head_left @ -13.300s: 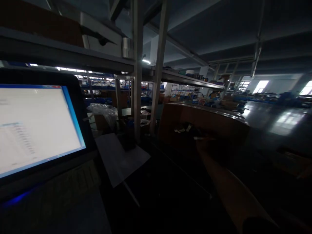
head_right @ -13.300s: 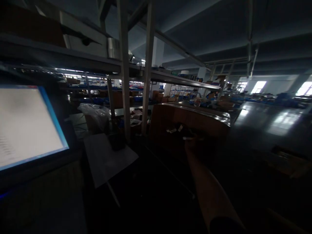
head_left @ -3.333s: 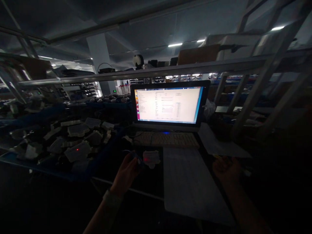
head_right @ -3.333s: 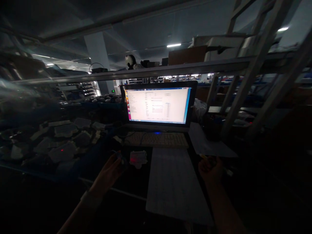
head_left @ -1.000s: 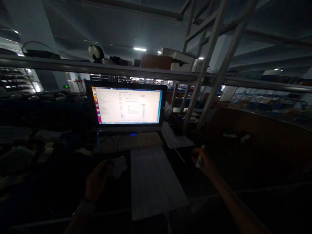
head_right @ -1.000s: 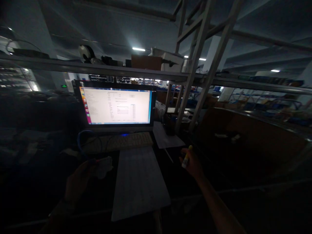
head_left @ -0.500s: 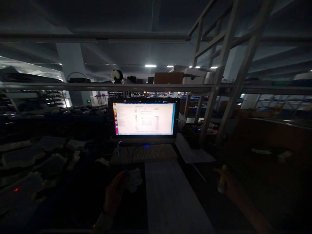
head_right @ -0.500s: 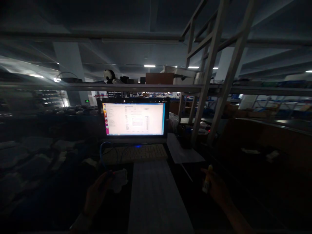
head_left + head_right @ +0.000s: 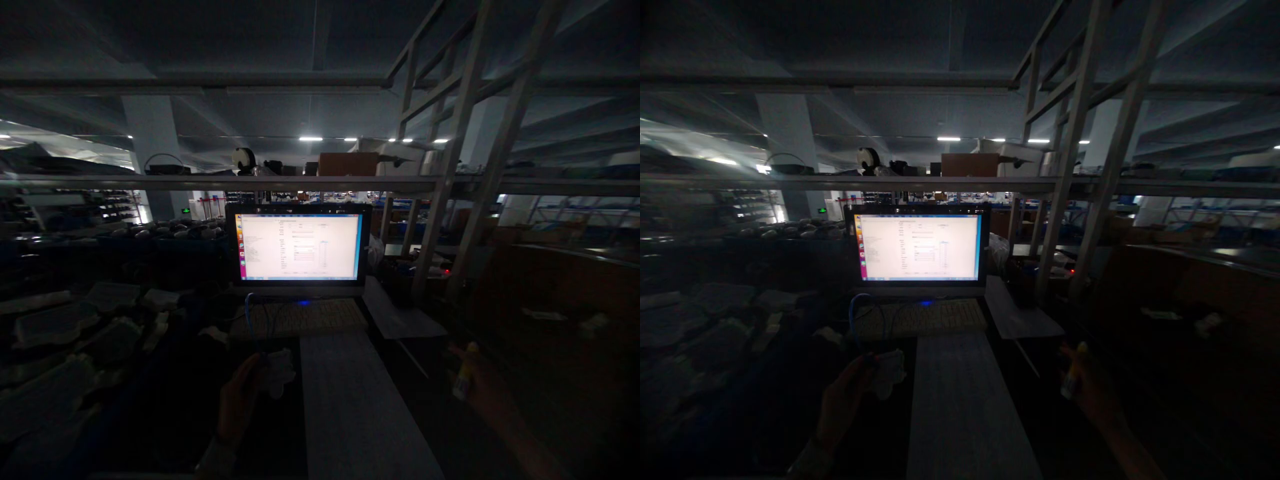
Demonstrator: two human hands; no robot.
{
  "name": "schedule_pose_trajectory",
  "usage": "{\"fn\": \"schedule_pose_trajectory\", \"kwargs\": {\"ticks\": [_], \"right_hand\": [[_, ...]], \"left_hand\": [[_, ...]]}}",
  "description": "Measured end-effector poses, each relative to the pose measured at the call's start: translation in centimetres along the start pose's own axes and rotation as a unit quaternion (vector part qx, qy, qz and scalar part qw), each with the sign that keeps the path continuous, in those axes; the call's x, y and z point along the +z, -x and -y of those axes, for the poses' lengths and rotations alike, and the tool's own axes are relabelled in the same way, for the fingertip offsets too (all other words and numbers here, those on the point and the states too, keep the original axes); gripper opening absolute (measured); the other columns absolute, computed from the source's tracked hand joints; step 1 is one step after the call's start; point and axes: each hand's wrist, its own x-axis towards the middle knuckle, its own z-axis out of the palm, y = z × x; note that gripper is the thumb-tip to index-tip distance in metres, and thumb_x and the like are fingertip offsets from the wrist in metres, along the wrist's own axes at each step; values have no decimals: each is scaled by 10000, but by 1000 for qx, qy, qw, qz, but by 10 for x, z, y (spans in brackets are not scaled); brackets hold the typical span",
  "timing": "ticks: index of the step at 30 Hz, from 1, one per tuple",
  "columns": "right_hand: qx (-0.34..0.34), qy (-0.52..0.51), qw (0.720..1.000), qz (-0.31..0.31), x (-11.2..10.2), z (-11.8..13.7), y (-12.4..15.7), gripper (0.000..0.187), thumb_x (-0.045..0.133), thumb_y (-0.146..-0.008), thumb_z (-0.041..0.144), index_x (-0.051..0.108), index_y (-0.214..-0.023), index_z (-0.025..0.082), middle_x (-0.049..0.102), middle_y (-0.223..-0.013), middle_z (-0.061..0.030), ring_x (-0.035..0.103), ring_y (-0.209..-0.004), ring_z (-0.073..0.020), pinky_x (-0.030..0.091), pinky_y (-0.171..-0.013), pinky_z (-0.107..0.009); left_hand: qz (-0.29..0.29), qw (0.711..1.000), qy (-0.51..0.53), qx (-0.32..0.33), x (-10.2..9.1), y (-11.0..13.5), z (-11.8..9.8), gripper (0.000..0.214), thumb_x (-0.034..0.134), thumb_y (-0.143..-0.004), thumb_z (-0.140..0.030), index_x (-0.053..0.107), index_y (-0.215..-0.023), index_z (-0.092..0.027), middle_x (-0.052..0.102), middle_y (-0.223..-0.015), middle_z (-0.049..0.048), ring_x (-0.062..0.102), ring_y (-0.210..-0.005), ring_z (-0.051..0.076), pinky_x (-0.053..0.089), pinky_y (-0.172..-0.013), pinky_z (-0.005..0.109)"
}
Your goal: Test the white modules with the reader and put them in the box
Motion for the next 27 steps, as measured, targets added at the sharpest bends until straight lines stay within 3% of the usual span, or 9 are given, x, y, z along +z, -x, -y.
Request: {"fn": "schedule_pose_trajectory", "kwargs": {"ticks": [9, 27], "right_hand": [[7, 15, 1000, 8, 2, -7, 2, 456, 512, -786, 478, 583, -1137, 196, 679, -1071, -132, 648, -977, -327, 549, -788, -484], [-22, 13, 999, -22, 6, -14, 1, 445, 507, -774, 526, 609, -1058, 199, 697, -980, -138, 677, -849, -333, 566, -677, -483]], "left_hand": [[-6, 1000, -25, 5, 3, 2, 3, 561, 587, -669, -704, 713, -928, -222, 734, -951, 74, 698, -879, 268, 589, -780, 377], [12, 999, -10, 36, 2, 1, -2, 389, 626, -725, -527, 712, -947, -220, 733, -965, 76, 696, -895, 250, 576, -825, 376]]}}
